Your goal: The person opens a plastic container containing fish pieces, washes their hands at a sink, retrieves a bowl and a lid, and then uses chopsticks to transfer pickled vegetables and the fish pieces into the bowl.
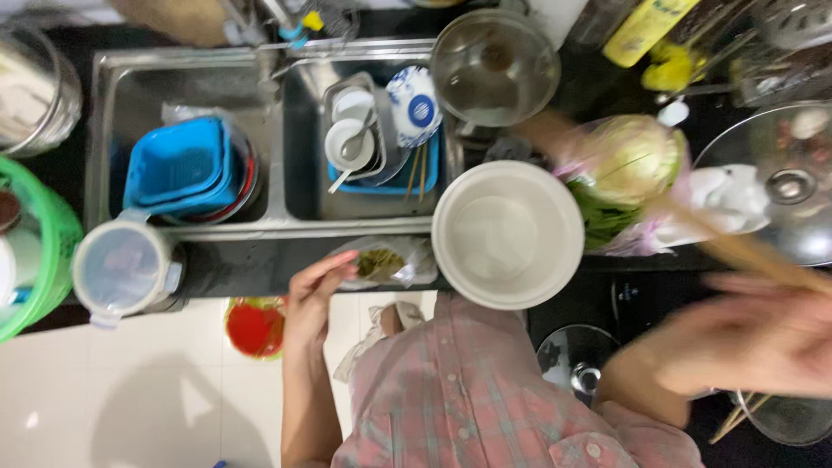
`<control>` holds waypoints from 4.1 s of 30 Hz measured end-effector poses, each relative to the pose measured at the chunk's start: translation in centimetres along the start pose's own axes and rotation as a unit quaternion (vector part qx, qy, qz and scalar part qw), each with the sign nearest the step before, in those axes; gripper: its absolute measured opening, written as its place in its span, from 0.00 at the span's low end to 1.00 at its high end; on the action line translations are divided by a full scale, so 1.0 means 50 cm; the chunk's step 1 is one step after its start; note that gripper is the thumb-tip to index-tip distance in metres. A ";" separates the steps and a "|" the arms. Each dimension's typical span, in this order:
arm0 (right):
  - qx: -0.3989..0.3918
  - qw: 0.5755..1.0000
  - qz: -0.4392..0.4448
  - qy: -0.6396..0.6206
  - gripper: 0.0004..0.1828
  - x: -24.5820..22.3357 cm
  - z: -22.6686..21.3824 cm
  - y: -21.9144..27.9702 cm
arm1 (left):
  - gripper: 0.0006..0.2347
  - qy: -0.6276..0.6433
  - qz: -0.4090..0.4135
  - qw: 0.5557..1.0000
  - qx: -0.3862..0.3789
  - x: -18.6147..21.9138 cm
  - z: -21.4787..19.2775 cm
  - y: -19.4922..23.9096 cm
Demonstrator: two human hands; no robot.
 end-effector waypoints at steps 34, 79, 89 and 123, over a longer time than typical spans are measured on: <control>-0.458 0.840 0.280 -0.082 0.06 -0.205 0.188 0.428 | 0.20 -0.115 0.066 0.989 -0.067 0.023 0.003 0.017; -0.153 0.801 0.571 -0.095 0.24 0.071 0.071 0.623 | 0.17 -0.431 0.202 0.878 0.043 0.058 -0.020 0.059; -0.344 0.790 0.499 -0.091 0.11 -0.037 0.110 0.586 | 0.32 -0.448 0.171 0.878 -0.020 0.055 0.009 0.040; -0.338 0.755 0.556 -0.080 0.11 -0.023 0.142 0.566 | 0.31 -0.374 0.134 0.916 -0.062 0.060 0.025 0.009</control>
Point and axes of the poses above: each hand's wrist, its own y-axis away from the middle knuckle, its own z-axis out of the palm, x = y × z, the point moved 4 cm from there along -y, towards the middle knuckle, and after that the axes turned 10 degrees about -y, right-handed, at the moved point
